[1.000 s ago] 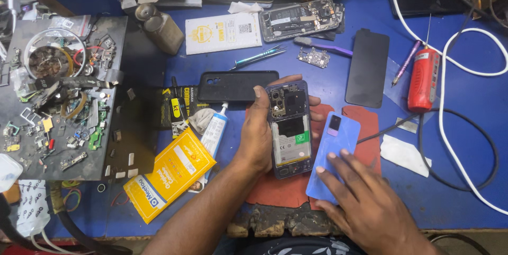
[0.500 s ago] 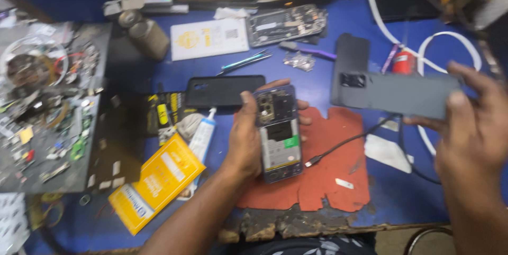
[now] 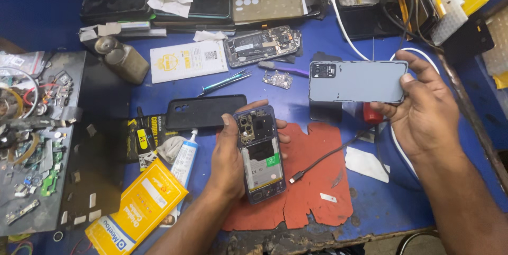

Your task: The person handles a smartphone with a cracked screen, connects a charging cable, and then removes the back cover to access internal components. They manipulate the phone and its parts on a cluttered workbench.

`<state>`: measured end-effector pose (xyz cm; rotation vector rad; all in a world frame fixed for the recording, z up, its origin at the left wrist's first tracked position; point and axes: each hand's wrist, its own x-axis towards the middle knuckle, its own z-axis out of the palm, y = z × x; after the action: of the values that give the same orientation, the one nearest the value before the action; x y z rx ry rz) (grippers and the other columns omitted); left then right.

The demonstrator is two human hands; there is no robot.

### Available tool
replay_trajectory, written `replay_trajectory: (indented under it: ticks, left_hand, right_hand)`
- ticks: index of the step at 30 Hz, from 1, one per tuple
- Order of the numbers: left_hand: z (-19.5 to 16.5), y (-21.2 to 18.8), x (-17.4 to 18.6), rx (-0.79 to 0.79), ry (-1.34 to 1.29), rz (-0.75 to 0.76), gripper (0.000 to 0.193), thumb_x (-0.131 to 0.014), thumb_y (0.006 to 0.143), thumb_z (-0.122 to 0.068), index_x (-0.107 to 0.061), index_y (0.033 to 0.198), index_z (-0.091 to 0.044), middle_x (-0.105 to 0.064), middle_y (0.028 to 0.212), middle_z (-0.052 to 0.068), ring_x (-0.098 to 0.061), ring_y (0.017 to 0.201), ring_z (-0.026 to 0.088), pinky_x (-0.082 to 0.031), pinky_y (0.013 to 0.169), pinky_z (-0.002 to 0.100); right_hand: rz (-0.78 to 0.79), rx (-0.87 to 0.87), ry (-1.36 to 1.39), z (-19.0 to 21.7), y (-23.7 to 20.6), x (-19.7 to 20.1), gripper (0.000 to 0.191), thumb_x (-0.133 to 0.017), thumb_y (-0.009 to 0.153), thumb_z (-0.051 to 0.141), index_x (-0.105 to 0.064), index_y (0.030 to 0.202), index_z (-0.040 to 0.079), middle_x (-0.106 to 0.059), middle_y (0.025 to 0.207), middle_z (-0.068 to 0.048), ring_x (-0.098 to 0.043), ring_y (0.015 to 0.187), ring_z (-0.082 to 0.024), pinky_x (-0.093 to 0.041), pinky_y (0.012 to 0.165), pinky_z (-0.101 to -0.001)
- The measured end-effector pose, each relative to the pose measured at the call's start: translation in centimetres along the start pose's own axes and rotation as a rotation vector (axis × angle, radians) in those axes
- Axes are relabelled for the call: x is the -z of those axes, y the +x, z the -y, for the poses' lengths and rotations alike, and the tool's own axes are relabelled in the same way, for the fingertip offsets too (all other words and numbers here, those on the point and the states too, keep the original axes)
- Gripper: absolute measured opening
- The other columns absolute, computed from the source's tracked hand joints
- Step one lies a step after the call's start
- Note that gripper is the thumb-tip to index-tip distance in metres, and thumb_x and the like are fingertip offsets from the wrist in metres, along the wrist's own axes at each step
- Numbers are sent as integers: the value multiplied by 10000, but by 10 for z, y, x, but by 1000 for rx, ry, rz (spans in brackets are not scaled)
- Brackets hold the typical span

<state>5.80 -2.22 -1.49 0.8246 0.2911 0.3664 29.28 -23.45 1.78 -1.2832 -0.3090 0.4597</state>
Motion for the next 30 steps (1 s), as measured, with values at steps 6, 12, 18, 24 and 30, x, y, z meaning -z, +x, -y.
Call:
replay_trajectory:
  ticks: [6,12,18,24,30]
  left_hand:
    - [1,1,-2,6,7,-22,780,-332,997,-629,-483,1456,-16,-697,1127,224,-731,955,296,-649,758,455]
    - [3,1,-2,34,19,-48,538,-565,980,-290,-483,1447,-35,-694,1143,214,-722,974,292,-641,771,450]
    - [3,1,-3,51,-5,-6,615,-593,885,-63,-437,1479,-64,-671,1219,202,-708,1061,290,-635,863,459]
    - [5,-3,-7,27,-97,94,740,-602,874,-45,-348,1567,-87,-640,1252,201,-676,1129,291,-612,931,479]
    - [7,-10,-15,88,-163,173,812,-597,893,-3,-258,1620,-133,-595,1286,184,-639,1177,269,-602,963,501]
  right_hand:
    - [5,13,27,-7,20,5,425,-390,1065,11,-476,1462,136,-626,1278,-150,-701,1034,-260,-631,763,-383]
    - [49,6,49,-22,62,19,500,-373,1026,-60,-428,1507,66,-572,1382,-145,-689,1139,-302,-643,889,-435]
    - [24,-89,-145,-28,80,25,569,-476,968,-59,-416,1517,79,-585,1345,-137,-671,1164,-256,-663,879,-409]
    - [-86,450,-1142,10,44,5,296,-677,1082,0,-635,1375,5,-710,1180,-145,-673,903,-194,-550,790,-324]
    - [189,518,-1027,30,-18,-56,132,-726,1009,4,-731,1140,22,-724,1039,-99,-701,884,-135,-558,780,-247]
